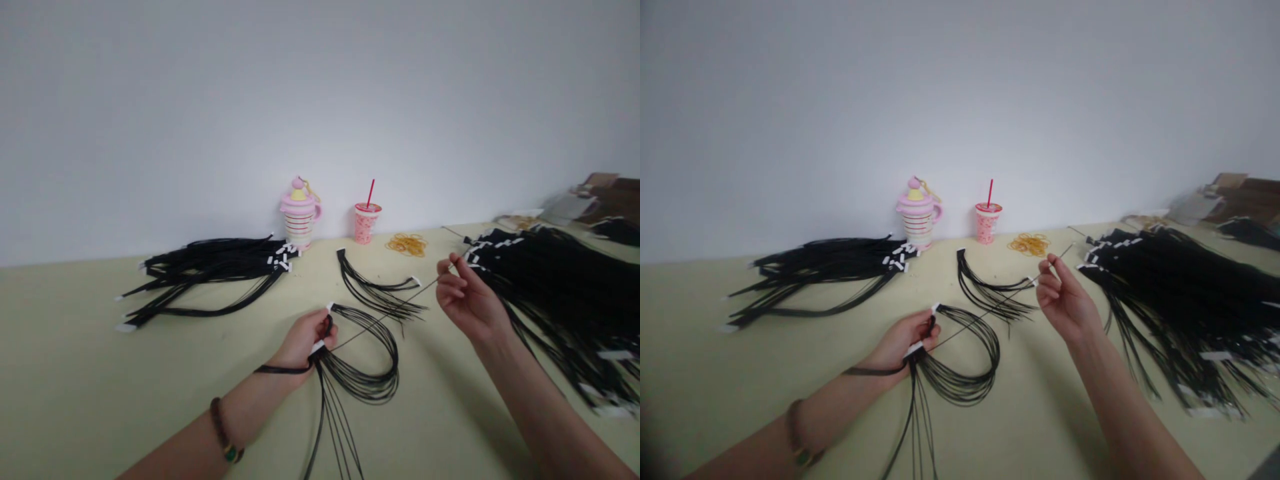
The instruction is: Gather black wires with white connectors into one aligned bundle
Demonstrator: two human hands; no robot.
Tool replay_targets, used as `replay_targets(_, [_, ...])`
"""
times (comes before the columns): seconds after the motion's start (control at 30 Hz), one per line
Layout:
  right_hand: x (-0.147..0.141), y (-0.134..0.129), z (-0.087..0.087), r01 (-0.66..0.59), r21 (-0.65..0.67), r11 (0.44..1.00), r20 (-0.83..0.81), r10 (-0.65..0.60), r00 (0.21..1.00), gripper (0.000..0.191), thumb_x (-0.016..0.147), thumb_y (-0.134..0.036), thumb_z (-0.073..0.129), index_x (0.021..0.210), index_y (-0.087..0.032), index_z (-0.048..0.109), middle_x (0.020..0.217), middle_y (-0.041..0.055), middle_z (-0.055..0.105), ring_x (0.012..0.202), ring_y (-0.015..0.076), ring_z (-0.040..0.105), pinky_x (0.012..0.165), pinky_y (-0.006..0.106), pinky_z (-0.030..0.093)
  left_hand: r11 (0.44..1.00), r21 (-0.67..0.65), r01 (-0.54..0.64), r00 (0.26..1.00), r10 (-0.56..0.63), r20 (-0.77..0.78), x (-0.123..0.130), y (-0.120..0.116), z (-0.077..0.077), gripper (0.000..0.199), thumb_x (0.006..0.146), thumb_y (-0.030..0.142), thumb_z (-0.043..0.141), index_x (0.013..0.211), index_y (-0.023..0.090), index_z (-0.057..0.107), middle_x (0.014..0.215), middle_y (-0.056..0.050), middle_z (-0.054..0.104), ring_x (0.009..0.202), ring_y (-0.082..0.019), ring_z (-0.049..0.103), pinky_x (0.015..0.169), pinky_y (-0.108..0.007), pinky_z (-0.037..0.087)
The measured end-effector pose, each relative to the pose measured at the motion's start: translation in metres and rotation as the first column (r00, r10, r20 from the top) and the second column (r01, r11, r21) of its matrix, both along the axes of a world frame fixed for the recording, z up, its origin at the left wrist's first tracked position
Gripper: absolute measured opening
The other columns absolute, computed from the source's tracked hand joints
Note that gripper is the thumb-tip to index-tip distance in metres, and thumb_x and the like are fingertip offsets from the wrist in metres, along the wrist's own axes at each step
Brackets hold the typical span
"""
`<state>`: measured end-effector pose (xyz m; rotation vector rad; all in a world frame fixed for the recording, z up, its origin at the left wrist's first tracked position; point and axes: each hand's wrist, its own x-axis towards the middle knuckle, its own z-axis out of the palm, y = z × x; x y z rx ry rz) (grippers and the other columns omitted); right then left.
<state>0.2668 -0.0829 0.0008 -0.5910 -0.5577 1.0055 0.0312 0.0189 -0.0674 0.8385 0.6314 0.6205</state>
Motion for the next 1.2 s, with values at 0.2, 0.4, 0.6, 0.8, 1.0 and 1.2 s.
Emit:
replay_targets(0.2, [-0.034,0.003,-0.012,0.231,-0.108,0.967,0.470,-0.155,0.869,0.022,0.066,-0.025,0.072,0.081,-0.011,0.063,0.065,0.0006,0.054,0.048,0.0031,0.040,0.042,0.012,0.035,0.998,-0.008,0.061,0.998,-0.061,-0.008,-0.005,0.000,-0.003,0.024,0.083,0.025,0.043,0.065,0.010,0.046,0.055,-0.003,0.046,0.041,-0.007,0.038,0.040,-0.016,0.027])
replay_targets(0.4, [-0.101,0.009,-0.039,0.236,-0.063,0.970,0.973,0.006,0.232,0.013,0.073,-0.015,0.052,0.061,-0.012,0.053,0.052,-0.0023,0.048,0.047,0.0071,0.040,0.044,0.017,0.028,0.990,0.050,0.132,0.991,-0.133,0.014,-0.004,0.003,-0.010,0.024,0.077,0.030,0.051,0.066,0.009,0.050,0.054,-0.003,0.047,0.042,-0.007,0.038,0.040,-0.016,0.027])
replay_targets(0.6, [-0.105,0.022,-0.063,0.164,0.048,0.985,0.999,-0.048,-0.005,0.014,0.071,-0.009,0.046,0.059,-0.012,0.052,0.051,-0.0041,0.045,0.047,0.0061,0.038,0.047,0.017,0.024,0.991,0.052,0.120,0.993,-0.121,0.007,-0.004,0.003,-0.009,0.023,0.074,0.030,0.056,0.068,0.009,0.049,0.054,-0.002,0.047,0.044,-0.007,0.039,0.041,-0.015,0.026])
replay_targets(0.8, [-0.097,0.027,-0.072,0.198,-0.014,0.980,0.991,-0.012,0.131,0.015,0.071,-0.011,0.043,0.058,-0.012,0.051,0.051,-0.0031,0.043,0.048,0.0074,0.038,0.047,0.017,0.026,0.988,0.022,0.150,0.988,-0.149,-0.036,-0.004,0.000,-0.003,0.020,0.079,0.028,0.050,0.074,0.009,0.049,0.055,-0.003,0.047,0.041,-0.006,0.036,0.038,-0.014,0.023])
replay_targets(1.0, [-0.095,0.026,-0.074,0.161,-0.078,0.984,0.979,0.045,0.201,0.016,0.071,-0.013,0.043,0.056,-0.013,0.050,0.049,-0.0032,0.042,0.046,0.0074,0.037,0.045,0.017,0.025,0.983,0.042,0.181,0.980,-0.176,-0.093,-0.004,0.002,-0.001,0.025,0.081,0.032,0.048,0.071,0.009,0.048,0.056,-0.004,0.048,0.041,-0.006,0.037,0.040,-0.014,0.027])
replay_targets(1.2, [-0.094,0.027,-0.073,0.162,-0.092,0.983,0.980,0.060,0.191,0.016,0.071,-0.013,0.043,0.057,-0.013,0.051,0.048,-0.0036,0.042,0.046,0.0071,0.036,0.044,0.017,0.024,0.960,0.152,0.233,0.971,-0.222,-0.086,-0.006,0.000,0.000,0.024,0.081,0.034,0.047,0.073,0.010,0.047,0.056,-0.003,0.047,0.043,-0.007,0.036,0.041,-0.016,0.027])
